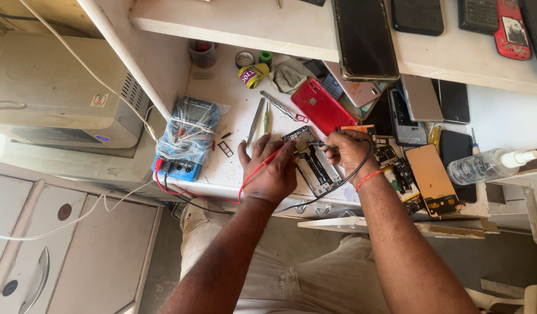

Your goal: The person sits at a repair bench and uses multimeter probes to test the contacts of a disassembled phone motherboard, repositioning the probes on different points of the board and adjusting the phone frame between measurements.

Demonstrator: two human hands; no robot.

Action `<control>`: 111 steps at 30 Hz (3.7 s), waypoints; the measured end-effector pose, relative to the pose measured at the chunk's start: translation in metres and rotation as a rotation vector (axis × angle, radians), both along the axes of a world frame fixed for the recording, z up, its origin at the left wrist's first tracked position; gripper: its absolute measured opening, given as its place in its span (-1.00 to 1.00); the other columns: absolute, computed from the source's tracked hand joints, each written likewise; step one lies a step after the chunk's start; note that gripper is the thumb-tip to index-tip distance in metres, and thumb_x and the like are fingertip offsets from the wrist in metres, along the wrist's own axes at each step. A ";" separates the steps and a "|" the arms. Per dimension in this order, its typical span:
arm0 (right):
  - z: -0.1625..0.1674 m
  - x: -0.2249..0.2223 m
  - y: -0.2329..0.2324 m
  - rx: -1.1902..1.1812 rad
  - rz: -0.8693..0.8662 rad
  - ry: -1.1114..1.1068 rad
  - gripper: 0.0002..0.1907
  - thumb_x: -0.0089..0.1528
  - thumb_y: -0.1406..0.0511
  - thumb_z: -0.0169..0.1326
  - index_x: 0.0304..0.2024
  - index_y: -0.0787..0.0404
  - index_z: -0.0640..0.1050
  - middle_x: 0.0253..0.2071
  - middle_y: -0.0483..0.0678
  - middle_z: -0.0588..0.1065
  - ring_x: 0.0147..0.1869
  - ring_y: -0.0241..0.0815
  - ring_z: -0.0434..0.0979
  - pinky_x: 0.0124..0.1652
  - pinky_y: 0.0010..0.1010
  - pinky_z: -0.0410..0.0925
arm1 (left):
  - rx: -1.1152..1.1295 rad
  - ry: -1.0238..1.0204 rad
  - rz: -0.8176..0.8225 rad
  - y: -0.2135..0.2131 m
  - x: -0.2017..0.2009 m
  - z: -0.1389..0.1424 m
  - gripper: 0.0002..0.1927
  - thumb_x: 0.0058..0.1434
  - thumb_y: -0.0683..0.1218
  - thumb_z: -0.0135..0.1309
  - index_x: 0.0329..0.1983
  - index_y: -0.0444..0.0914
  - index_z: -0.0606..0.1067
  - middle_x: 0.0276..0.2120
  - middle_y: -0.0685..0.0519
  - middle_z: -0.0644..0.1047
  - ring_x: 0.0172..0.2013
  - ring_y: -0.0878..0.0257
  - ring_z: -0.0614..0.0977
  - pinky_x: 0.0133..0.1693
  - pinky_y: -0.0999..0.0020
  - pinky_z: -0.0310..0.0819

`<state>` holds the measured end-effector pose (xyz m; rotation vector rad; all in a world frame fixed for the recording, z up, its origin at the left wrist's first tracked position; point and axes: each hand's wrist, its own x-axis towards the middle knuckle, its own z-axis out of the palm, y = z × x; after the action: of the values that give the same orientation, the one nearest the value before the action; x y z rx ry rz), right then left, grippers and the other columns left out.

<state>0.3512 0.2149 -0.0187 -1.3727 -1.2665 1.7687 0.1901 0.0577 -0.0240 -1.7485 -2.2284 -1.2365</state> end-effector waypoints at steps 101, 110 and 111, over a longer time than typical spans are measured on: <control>0.029 -0.037 0.013 0.045 0.403 -0.600 -0.79 0.28 0.30 0.03 -0.18 0.24 0.64 -0.41 -0.17 0.49 -0.44 -0.36 0.43 -0.46 -0.47 0.30 | -0.284 -0.088 0.047 0.006 -0.004 0.014 -0.19 0.08 0.35 0.16 0.28 -0.20 0.45 0.43 -0.31 0.12 0.46 -0.23 -0.02 0.33 -0.36 -0.27; 0.049 -0.048 -0.002 0.083 0.410 -0.684 -0.82 0.28 0.29 0.06 -0.22 0.27 0.60 -0.42 -0.09 0.55 -0.48 -0.33 0.48 -0.52 -0.44 0.37 | -0.258 -0.100 0.045 0.006 -0.005 0.014 -0.21 0.07 0.35 0.18 0.26 -0.19 0.47 0.42 -0.31 0.14 0.46 -0.23 0.00 0.32 -0.37 -0.27; 0.049 -0.049 -0.004 0.090 0.401 -0.703 -0.82 0.28 0.29 0.03 -0.21 0.24 0.60 -0.41 -0.09 0.55 -0.48 -0.34 0.49 -0.52 -0.46 0.38 | -0.258 -0.097 0.043 0.006 -0.005 0.014 -0.21 0.08 0.35 0.18 0.26 -0.20 0.47 0.42 -0.31 0.14 0.46 -0.23 0.00 0.32 -0.38 -0.27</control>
<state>0.3021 0.2111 0.0298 -1.8697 -2.0825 1.4706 0.1855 0.0639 -0.0104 -1.7438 -2.5684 -1.0888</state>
